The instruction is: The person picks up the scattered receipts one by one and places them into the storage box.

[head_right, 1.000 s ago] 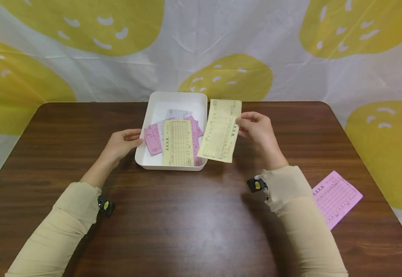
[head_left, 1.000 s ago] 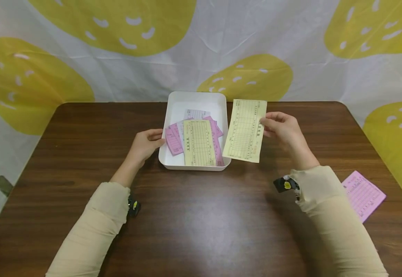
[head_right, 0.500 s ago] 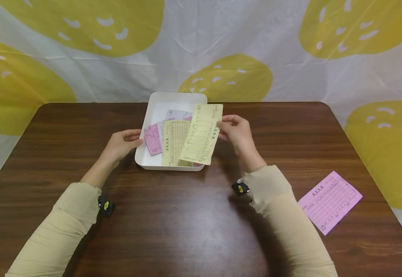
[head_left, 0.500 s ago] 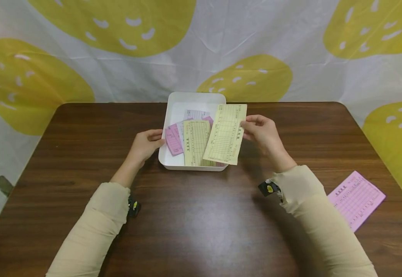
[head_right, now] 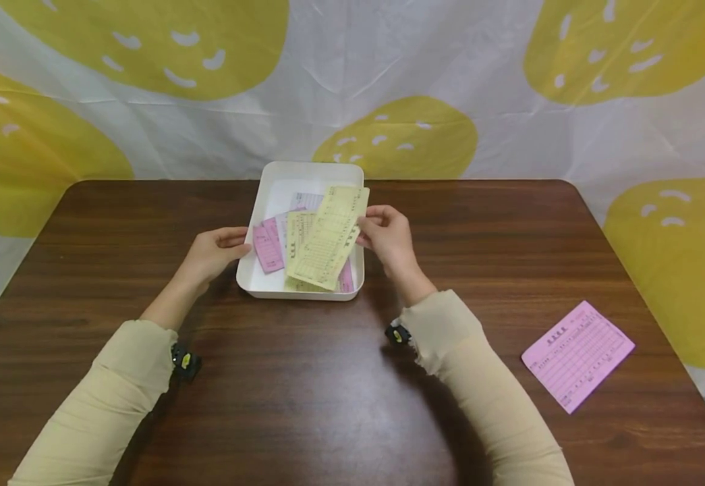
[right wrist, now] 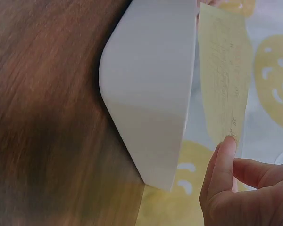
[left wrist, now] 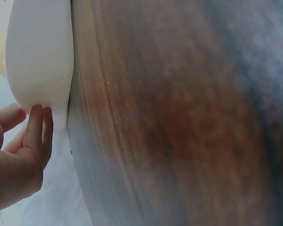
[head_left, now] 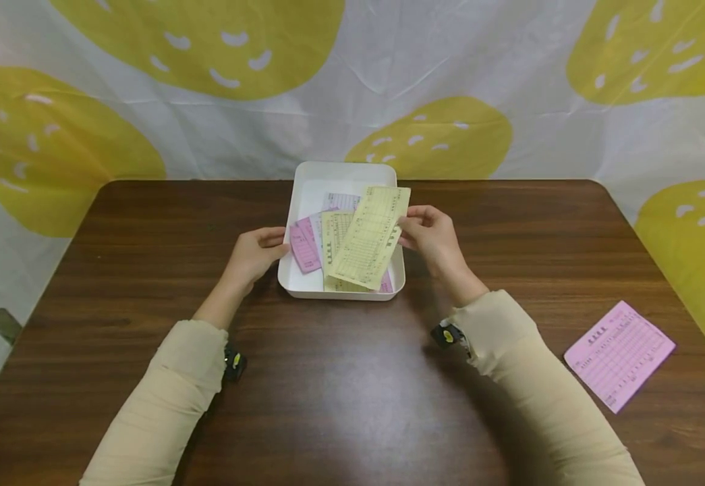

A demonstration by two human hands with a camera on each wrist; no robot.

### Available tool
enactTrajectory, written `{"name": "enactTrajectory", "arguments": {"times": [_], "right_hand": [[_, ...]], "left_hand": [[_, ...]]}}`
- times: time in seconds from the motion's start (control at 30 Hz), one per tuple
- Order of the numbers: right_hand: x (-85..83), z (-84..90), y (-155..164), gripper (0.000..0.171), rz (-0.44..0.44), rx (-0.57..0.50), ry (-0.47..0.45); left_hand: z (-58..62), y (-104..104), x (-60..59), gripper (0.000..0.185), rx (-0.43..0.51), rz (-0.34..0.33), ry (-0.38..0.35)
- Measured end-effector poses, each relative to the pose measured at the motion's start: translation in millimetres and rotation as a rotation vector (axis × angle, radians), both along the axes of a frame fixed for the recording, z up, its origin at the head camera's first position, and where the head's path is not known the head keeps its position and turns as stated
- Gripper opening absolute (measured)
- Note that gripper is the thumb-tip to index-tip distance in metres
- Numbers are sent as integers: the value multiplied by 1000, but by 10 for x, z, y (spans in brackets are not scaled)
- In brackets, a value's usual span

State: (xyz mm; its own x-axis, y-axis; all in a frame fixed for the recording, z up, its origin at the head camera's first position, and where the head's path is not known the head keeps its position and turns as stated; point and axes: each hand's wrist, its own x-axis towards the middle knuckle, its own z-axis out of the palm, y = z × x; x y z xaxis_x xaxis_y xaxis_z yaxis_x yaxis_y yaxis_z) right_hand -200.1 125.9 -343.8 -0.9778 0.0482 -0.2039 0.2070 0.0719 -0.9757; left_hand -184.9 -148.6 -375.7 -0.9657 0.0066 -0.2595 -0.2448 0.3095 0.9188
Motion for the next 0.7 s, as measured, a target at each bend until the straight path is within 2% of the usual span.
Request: {"name": "enactTrajectory", "arguments": {"times": [0.47, 0.7], "right_hand": [[-5, -37, -167, 34, 54, 38, -4], [-22, -53, -200, 34, 55, 68, -7]], "left_hand": [[12, 7, -4, 45, -2, -2, 7], [-1, 17, -14, 45, -5, 1, 5]]}}
